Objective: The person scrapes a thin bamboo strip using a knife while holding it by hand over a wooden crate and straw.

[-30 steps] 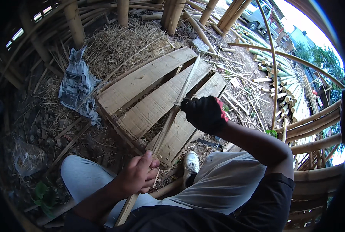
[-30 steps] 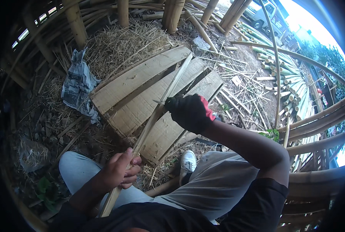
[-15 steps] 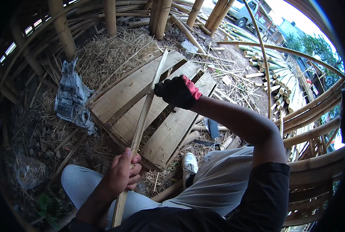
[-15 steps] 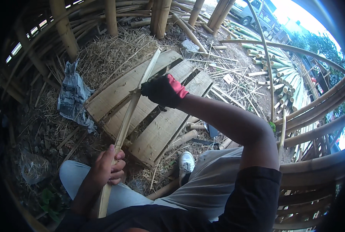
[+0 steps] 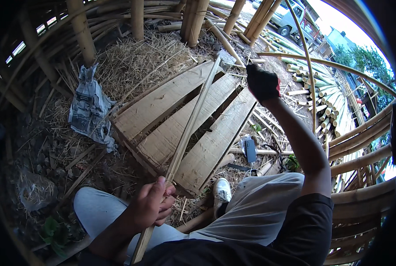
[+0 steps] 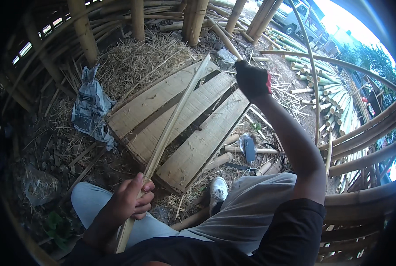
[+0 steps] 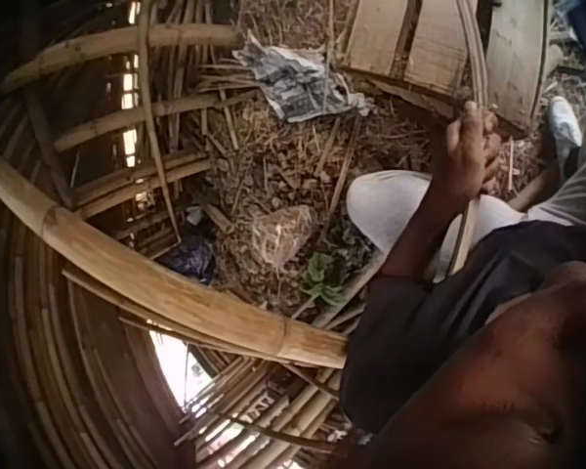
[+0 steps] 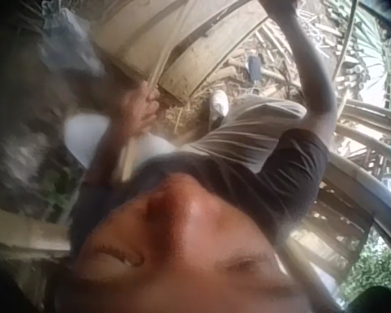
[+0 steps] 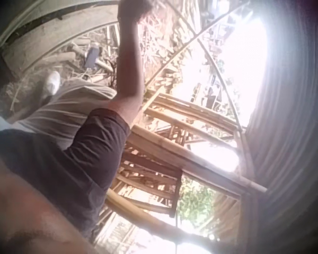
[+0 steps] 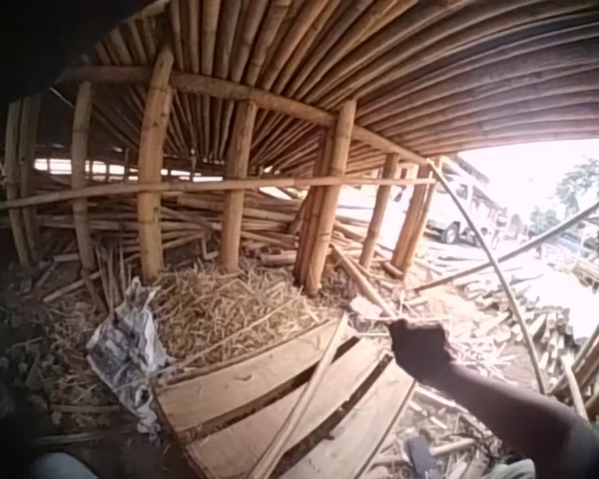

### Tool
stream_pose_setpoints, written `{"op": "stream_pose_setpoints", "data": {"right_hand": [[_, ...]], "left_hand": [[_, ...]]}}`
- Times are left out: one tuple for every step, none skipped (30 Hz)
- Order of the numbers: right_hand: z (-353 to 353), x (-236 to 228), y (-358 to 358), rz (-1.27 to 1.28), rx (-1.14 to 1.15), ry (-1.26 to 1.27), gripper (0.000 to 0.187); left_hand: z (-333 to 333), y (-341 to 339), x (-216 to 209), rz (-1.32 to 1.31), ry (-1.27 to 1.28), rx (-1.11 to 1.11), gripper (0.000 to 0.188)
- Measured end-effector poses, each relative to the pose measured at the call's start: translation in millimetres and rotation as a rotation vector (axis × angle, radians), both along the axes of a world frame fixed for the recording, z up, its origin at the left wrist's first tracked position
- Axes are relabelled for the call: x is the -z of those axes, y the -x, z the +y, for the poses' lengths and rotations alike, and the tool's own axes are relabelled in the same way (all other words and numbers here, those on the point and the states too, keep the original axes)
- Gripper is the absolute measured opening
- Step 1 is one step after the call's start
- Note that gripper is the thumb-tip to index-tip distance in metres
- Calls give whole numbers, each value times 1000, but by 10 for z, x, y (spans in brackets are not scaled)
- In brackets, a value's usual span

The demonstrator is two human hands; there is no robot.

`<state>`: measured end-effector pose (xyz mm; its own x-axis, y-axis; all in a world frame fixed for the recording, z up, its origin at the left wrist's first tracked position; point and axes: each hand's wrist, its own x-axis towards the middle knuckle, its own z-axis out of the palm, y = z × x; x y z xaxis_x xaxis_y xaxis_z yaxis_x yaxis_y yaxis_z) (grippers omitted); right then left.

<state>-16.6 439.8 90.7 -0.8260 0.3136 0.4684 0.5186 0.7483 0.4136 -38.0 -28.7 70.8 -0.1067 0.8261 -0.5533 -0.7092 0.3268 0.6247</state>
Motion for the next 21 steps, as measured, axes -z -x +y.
{"op": "stream_pose_setpoints", "data": {"right_hand": [[-386,55,-5,-13,-144,-7,6],[-785,28,-42,-32,-348,5,7],[-1083,63,-87,-28,-480,71,8],[-1368,99,-156,-101,-524,148,10],[-1605,100,-225,-143,-596,208,13],[-1712,199,-245,-86,-712,118,9],[-1736,259,-252,-119,-659,204,9],[-1742,278,-254,-149,-608,283,15],[-1607,353,-224,-129,-583,280,13],[-1395,441,-157,-108,-560,278,11],[-1173,485,-84,-73,-554,413,9],[-982,424,-16,-153,-412,346,13],[-613,506,54,-114,-296,313,15],[-57,606,94,-111,-233,266,22],[244,582,119,-9,-59,566,29],[681,513,26,-190,14,77,33],[1083,432,-166,-214,86,35,29],[1049,365,-159,-311,157,7,24],[926,277,-181,-228,184,70,19],[738,178,-217,-180,164,6,16],[596,127,-283,-113,142,-40,13]], "left_hand": [[6,3,20,-5,6,-10,42],[-5,-2,17,-6,17,-12,42],[6,-18,14,-7,22,-1,42],[16,-30,21,-13,24,1,42],[29,-41,20,-5,19,2,42],[60,-56,29,3,11,6,42],[69,-68,51,0,13,7,42],[67,-87,51,33,30,5,42],[88,-107,60,64,46,8,41],[95,-134,65,65,44,7,41],[71,-166,64,55,57,22,41],[62,-198,75,41,63,46,41],[63,-260,59,46,64,44,41],[58,-333,28,30,46,88,41],[20,-352,25,10,39,119,41],[25,-349,1,13,27,127,41],[36,-341,-17,-33,-12,162,42],[-15,-316,-28,-76,-19,166,42],[-29,-264,-52,-66,12,122,42],[-22,-220,-11,-66,15,114,42],[31,-189,86,-67,7,99,42]]}}
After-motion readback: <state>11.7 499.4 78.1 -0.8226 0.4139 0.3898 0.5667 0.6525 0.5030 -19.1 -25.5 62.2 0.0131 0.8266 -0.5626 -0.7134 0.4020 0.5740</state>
